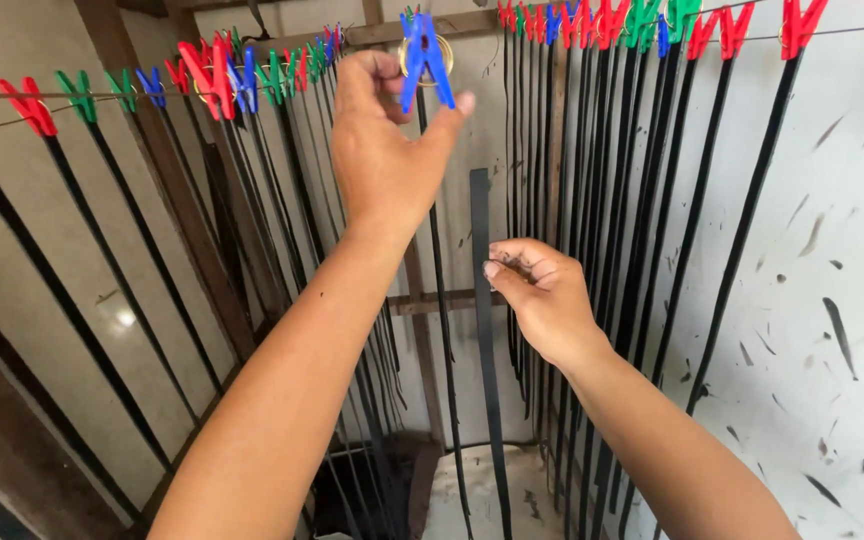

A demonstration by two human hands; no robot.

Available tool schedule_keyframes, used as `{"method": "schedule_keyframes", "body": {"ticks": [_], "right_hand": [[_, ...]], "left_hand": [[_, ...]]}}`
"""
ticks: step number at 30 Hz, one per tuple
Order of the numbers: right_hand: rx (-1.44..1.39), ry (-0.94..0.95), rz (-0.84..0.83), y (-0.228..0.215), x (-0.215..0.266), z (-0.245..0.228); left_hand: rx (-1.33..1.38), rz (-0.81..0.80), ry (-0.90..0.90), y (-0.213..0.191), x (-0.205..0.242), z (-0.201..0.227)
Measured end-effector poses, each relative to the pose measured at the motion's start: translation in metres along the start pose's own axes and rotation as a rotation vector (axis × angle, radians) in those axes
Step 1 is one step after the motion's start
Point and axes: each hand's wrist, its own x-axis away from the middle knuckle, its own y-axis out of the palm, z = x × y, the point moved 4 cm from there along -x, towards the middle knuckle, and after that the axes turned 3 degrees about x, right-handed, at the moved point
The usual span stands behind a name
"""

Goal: The person repeatedly sharpens thin black belts using a small pink sharpening device on a workbench, then hangs each belt on a rack with clothespins. The process is repeated for multiple belts.

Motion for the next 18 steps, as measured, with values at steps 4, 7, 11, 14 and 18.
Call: {"method": "schedule_keyframes", "body": {"ticks": [4, 7, 11, 14, 18], "right_hand": [[0.034, -0.011, 0.002, -0.004, -0.01, 0.001], [0.033, -0.064, 0.01, -0.005, -0.019, 0.002], [0.065, -0.11, 0.029, -0.005, -0.029, -0.001], [0.07, -0.169, 0.043, -0.005, -0.037, -0.003], [0.078, -0.23, 0.093, -0.006, -0.045, -0.006]], "left_hand": [[0.044, 0.081, 0.192, 0.002, 0.002, -0.009], [0.059, 0.067, 0.34, -0.001, 0.0, -0.022], [0.049, 0.008, 0.446, -0.009, -0.012, -0.028], [-0.121, -0.003, 0.506, -0.017, -0.024, -0.021], [-0.324, -0.131, 0.679, -0.023, -0.035, -0.006]]}}
